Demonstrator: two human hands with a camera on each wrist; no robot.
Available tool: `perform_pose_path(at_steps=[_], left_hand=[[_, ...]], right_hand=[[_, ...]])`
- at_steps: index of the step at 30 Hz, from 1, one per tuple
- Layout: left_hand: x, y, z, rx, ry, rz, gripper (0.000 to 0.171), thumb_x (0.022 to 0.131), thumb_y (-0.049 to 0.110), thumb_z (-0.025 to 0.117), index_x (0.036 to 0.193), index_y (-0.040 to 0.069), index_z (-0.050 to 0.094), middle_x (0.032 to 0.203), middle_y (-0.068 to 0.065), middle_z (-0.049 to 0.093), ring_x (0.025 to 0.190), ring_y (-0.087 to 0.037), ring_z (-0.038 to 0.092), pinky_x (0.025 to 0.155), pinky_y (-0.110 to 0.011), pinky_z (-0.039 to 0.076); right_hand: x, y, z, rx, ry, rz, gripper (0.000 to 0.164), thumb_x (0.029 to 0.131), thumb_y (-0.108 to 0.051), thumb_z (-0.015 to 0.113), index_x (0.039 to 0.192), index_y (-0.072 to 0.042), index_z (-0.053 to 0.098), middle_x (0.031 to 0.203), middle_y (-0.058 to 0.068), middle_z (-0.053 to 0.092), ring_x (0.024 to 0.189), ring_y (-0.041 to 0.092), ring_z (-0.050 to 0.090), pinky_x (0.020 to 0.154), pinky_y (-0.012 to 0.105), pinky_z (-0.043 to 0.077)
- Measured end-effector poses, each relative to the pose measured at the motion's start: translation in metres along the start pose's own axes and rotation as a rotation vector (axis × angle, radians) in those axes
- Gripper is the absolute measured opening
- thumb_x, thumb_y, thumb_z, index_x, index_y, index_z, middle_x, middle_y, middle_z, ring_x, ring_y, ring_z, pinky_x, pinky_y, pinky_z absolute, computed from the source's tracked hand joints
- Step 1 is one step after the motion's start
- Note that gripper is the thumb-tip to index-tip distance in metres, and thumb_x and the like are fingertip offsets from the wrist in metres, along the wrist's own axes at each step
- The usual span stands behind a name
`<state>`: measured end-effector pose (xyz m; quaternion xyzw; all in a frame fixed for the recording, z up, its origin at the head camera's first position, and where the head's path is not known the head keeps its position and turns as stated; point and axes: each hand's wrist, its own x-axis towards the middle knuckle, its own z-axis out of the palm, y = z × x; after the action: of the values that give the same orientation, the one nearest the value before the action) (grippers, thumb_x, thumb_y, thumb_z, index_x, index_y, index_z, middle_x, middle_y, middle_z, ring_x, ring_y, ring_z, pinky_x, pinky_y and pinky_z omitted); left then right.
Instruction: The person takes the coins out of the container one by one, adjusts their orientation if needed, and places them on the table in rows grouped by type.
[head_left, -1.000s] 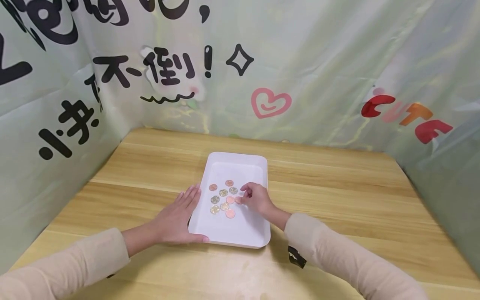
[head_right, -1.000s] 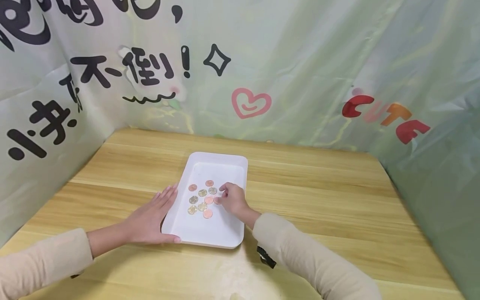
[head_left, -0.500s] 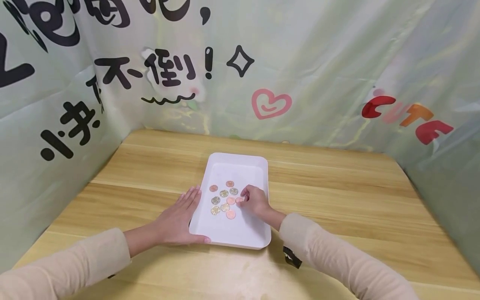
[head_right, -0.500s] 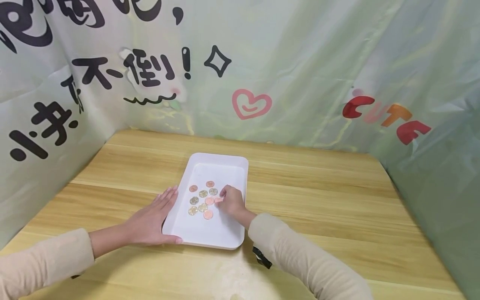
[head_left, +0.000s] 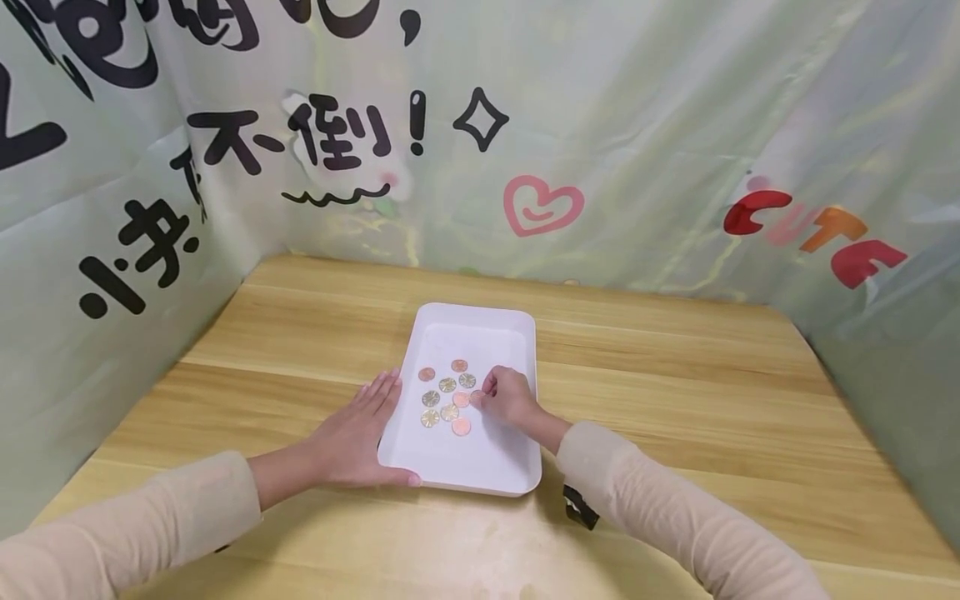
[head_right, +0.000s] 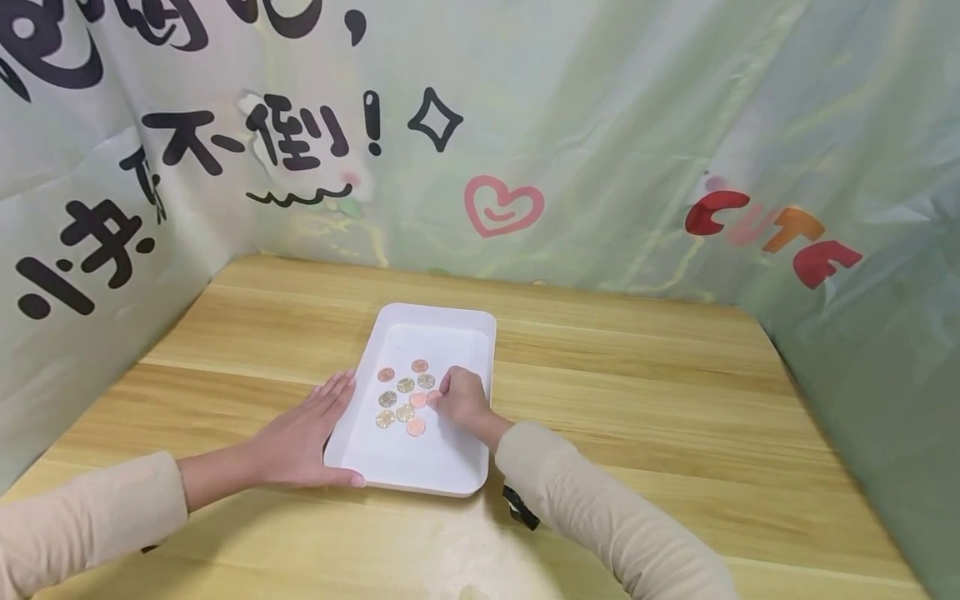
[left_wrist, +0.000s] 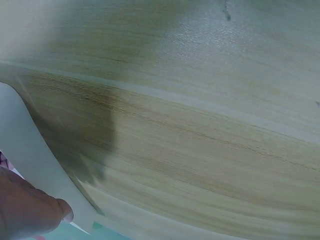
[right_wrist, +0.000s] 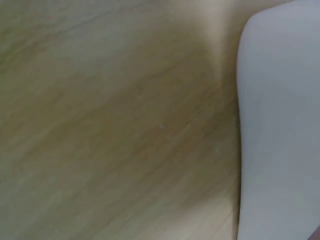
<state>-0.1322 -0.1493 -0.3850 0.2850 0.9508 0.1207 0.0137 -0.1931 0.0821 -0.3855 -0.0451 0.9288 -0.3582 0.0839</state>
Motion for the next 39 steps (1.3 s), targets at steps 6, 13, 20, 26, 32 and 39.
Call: perform_pose_path(at_steps=[6, 13, 20, 26, 32, 39], left_hand=[[0.000, 0.001, 0.000, 0.007, -0.001, -0.002, 0.120, 0.067, 0.077, 0.056, 0.141, -0.012, 0.024, 0.152, -0.026, 0.018, 0.141, -0.038, 0.018, 0.115, -0.047, 0.024], [0.001, 0.001, -0.001, 0.010, -0.008, 0.001, 0.121, 0.066, 0.077, 0.057, 0.141, -0.013, 0.025, 0.151, -0.026, 0.018, 0.141, -0.039, 0.018, 0.115, -0.048, 0.024], [0.001, 0.000, -0.001, 0.015, -0.002, 0.008, 0.121, 0.067, 0.078, 0.056, 0.140, -0.013, 0.025, 0.151, -0.027, 0.019, 0.141, -0.040, 0.018, 0.114, -0.048, 0.024], [0.001, 0.001, -0.001, 0.002, 0.002, 0.013, 0.122, 0.067, 0.079, 0.054, 0.140, -0.014, 0.025, 0.150, -0.028, 0.020, 0.140, -0.041, 0.019, 0.114, -0.049, 0.025], [-0.001, 0.002, -0.001, -0.011, -0.006, 0.004, 0.122, 0.067, 0.078, 0.056, 0.140, -0.014, 0.024, 0.151, -0.028, 0.019, 0.140, -0.040, 0.019, 0.113, -0.049, 0.025], [-0.001, 0.002, -0.002, -0.013, -0.013, 0.007, 0.121, 0.067, 0.076, 0.057, 0.140, -0.014, 0.023, 0.150, -0.028, 0.018, 0.140, -0.041, 0.019, 0.114, -0.050, 0.024]], right_hand=[[0.000, -0.002, -0.007, 0.043, 0.003, -0.027, 0.010, 0.082, -0.002, 0.066, 0.074, 0.001, 0.061, 0.068, 0.007, 0.057, 0.064, 0.012, 0.048, 0.053, 0.016, 0.039], [0.000, -0.006, -0.024, 0.173, -0.008, -0.010, 0.005, 0.083, 0.001, 0.063, 0.078, 0.004, 0.063, 0.065, 0.007, 0.059, 0.058, 0.010, 0.049, 0.051, 0.016, 0.038], [0.001, 0.001, -0.048, 0.222, -0.023, 0.028, 0.015, 0.087, -0.012, 0.064, 0.083, 0.003, 0.062, 0.068, 0.008, 0.062, 0.057, 0.011, 0.048, 0.050, 0.018, 0.039], [-0.002, 0.021, -0.068, 0.270, -0.013, 0.034, 0.017, 0.088, -0.014, 0.063, 0.083, 0.003, 0.060, 0.067, 0.005, 0.059, 0.056, 0.010, 0.047, 0.050, 0.019, 0.040], [-0.006, 0.043, -0.082, 0.288, 0.009, 0.045, 0.019, 0.090, -0.014, 0.060, 0.080, 0.002, 0.057, 0.062, 0.001, 0.054, 0.055, 0.010, 0.044, 0.052, 0.022, 0.041], [-0.006, 0.067, -0.085, 0.317, 0.036, 0.055, 0.018, 0.090, -0.008, 0.057, 0.080, 0.006, 0.058, 0.061, 0.000, 0.056, 0.054, 0.006, 0.044, 0.051, 0.021, 0.041]])
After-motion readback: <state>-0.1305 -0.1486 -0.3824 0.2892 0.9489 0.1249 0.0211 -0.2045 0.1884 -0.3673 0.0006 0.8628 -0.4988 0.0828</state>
